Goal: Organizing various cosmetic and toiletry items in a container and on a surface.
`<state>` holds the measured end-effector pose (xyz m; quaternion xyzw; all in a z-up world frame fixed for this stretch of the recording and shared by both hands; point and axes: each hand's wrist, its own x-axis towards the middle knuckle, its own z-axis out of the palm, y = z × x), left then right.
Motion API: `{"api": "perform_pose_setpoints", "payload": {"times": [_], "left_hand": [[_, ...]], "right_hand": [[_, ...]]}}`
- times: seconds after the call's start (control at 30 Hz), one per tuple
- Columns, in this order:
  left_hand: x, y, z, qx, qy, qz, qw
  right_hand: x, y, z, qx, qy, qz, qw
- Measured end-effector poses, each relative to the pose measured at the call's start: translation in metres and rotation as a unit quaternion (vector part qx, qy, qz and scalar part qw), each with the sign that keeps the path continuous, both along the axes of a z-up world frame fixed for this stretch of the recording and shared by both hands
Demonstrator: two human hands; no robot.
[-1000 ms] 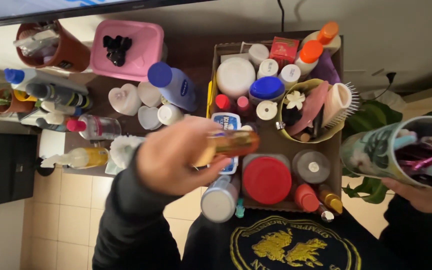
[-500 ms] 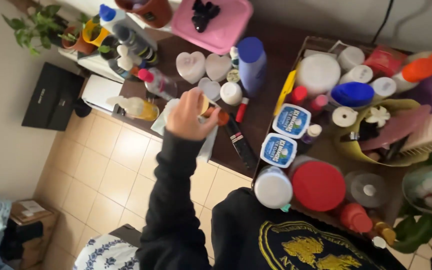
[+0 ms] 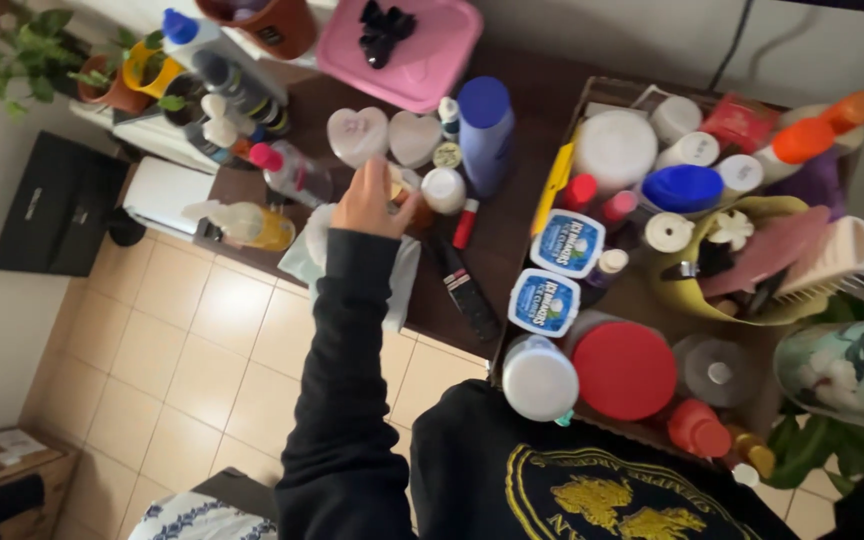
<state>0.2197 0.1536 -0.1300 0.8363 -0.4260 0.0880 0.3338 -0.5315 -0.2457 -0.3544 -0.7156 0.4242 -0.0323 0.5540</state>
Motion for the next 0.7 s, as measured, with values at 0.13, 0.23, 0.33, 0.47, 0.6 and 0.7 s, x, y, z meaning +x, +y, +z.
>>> {"api": "perform_pose_setpoints", "payload": {"times": [0.13,0.23,0.33,0.47,0.6,0.7], "left_hand": [[-0.01,-0.002,0.01,0.071,-0.001,0.025,0.997],[-0.015,-0.003,0.016,0.099,0.01,0.022,0.995],[-0.018,-0.004,0.023,0.125,0.017,0.024,0.992],[-0.026,-0.005,0.033,0.175,-0.024,0.026,0.984],[-0.041,-0.007,0.048,0.205,-0.02,0.05,0.977],[-0.074,-0.027,0.097,0.164,-0.118,0.03,0.979]], "right_hand": [[0.001,0.051,0.021,-0.046,-0.008,-0.044,0.998],[0.001,0.053,0.017,-0.048,0.021,-0.061,0.997],[-0.005,0.049,0.005,0.043,-0.062,-0.058,0.996],[-0.01,0.052,0.0,-0.036,0.058,-0.037,0.997],[0.028,0.069,0.052,0.023,0.034,-0.047,0.998],[0.099,0.083,0.14,-0.065,-0.134,0.008,0.989]]}}
